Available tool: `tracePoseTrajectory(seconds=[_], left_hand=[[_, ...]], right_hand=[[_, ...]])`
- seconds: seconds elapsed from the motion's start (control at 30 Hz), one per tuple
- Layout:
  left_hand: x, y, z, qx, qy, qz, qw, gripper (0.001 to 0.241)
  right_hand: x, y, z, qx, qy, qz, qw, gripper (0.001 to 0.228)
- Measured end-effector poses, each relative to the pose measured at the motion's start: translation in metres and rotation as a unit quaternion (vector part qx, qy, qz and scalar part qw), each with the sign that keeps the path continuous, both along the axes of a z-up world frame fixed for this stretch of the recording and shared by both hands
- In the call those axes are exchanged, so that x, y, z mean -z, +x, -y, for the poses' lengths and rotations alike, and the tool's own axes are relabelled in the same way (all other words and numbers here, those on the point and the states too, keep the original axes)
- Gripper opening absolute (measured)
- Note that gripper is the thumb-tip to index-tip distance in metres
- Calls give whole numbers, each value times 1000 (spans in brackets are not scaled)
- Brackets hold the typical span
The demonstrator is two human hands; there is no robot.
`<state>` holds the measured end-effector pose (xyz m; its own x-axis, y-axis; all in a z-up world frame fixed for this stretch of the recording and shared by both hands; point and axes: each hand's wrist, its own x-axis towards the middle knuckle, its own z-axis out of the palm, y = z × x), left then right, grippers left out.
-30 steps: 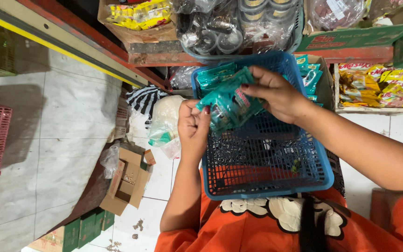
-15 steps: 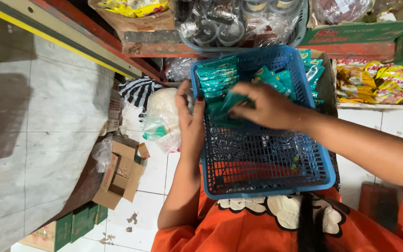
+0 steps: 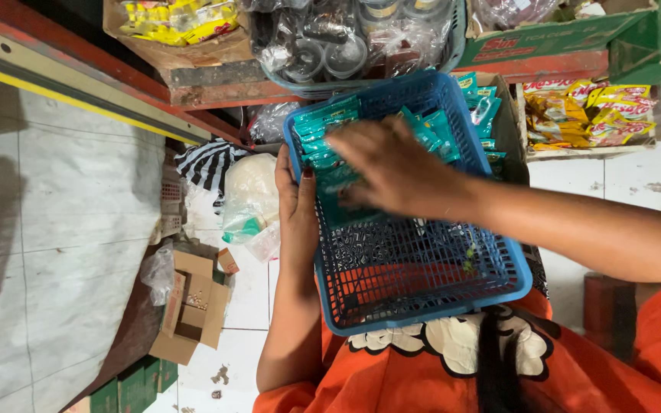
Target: The person organizes green sachets in a blue plastic basket and on a shelf by hand, moving them from a larger collection into a organized stack within the basket.
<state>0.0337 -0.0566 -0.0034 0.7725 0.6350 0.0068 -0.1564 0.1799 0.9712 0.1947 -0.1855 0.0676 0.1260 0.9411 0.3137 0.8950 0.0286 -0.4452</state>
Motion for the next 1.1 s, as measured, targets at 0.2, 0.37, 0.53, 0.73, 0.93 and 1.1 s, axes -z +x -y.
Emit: tracePoseTrajectory(seconds=[0.2, 0.37, 0.53, 0.73, 0.93, 1.1], left_hand=[[-4, 0, 1, 11, 35, -6, 999, 67], [-6, 0, 0, 24, 67, -31, 997, 83], [-8, 0, -1, 24, 72, -44, 996, 81], [-11, 0, -2, 21, 124, -95, 988, 80], [-15, 2, -2, 8, 167, -121, 978, 78], [-18, 2, -2, 3, 181, -141, 973, 78]], right_hand=[[18, 81, 13, 32, -248, 50, 967, 33], [36, 81, 15, 5, -176, 187, 966, 57], [28, 75, 16, 24, -275, 211, 938, 60], [26, 70, 20, 27, -303, 206, 930, 66], [28, 79, 17, 33, -288, 69, 955, 67], [18, 81, 30, 71, -235, -72, 967, 54]])
